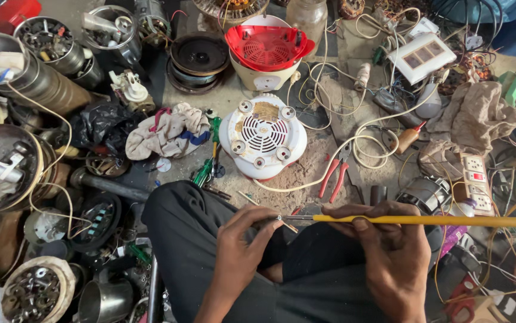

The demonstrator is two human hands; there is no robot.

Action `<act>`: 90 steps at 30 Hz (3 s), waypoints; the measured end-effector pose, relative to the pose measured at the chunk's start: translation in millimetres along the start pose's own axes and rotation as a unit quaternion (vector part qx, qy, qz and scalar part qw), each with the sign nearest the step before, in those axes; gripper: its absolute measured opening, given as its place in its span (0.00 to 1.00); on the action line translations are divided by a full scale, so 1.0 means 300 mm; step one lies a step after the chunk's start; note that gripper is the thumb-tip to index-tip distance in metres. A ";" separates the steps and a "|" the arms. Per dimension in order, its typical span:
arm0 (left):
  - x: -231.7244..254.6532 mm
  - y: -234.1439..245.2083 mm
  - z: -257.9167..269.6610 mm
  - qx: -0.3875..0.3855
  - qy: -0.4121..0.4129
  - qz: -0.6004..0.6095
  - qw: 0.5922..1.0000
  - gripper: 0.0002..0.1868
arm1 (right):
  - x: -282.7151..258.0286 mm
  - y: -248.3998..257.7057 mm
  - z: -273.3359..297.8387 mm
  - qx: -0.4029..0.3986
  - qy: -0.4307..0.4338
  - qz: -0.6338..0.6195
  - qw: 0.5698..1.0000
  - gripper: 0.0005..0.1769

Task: The person unscrews the base of a white blender with a screwdriver, removes the red outer casing, and works on the internal components with a tool and a white adhesive material.

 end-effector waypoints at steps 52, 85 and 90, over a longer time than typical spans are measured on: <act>-0.139 -0.094 -0.521 -0.197 -0.143 -0.242 0.939 0.20 | 0.108 -0.159 -0.483 -0.125 0.014 0.392 0.911 0.13; -0.178 -0.086 -0.511 -0.203 -0.152 -0.250 0.934 0.14 | 0.132 -0.265 -0.493 -0.174 0.065 0.370 0.910 0.12; -0.183 -0.090 -0.514 -0.207 -0.149 -0.258 0.932 0.16 | 0.160 -0.282 -0.482 -0.199 0.087 0.342 0.914 0.15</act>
Point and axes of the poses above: each hand's wrist, its own z-axis away from the middle knuckle, its own y-axis out of the back of the hand, x = y × z, the point moved 7 cm from there along -z, towards the middle knuckle, and after that the axes turned 11 degrees about z, right-handed, at the moved point
